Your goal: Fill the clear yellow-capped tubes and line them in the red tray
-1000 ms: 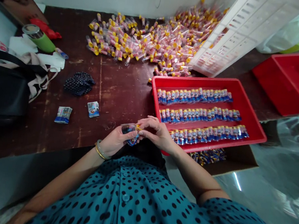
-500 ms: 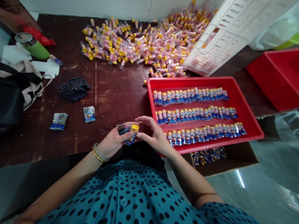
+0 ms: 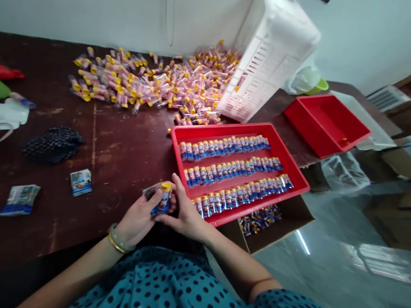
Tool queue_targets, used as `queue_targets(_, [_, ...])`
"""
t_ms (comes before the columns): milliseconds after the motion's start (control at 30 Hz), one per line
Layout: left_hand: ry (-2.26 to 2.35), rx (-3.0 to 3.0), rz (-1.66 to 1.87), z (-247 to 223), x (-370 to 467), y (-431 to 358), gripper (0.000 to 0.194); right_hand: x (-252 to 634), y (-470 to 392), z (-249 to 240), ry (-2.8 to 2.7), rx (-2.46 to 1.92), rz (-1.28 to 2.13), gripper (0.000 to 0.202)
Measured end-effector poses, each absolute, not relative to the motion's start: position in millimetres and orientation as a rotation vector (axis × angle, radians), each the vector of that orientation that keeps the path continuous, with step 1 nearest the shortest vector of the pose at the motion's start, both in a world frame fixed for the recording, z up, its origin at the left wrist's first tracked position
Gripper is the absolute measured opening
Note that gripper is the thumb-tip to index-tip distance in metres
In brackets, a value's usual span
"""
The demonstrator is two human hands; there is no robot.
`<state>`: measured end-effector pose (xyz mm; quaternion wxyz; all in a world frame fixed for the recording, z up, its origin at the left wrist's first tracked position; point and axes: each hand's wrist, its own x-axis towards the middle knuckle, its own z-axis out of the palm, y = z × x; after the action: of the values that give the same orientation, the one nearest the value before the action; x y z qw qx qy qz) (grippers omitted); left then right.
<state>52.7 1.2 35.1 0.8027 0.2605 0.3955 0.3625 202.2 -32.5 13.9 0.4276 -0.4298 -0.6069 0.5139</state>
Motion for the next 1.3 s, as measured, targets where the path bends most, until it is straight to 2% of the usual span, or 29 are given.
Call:
queue_targets(600, [0.794,0.616,0.826,43,49,-2,0.035,197,-36,14,-1.589,-1.096,1.193,0.087])
queue_targets(933, [0.753,0.639,0.855,43,50,0,0.031,194,-35,17,-1.542,-1.113,1.227,0.083])
queue_targets(1167, [0.826,0.610,0.836,40,47,1,0.039,198,-31,17,-1.481,-1.085,1.328,0.090])
queue_targets(1233, [0.878,0.593,0.821,38,47,1,0.043,199,-27,24,-1.443,-1.048,1.351,0.080])
queue_targets(1300, [0.936,0.579,0.795,38,49,1,0.047,198,-25,31,-1.334,-1.043,1.354,0.057])
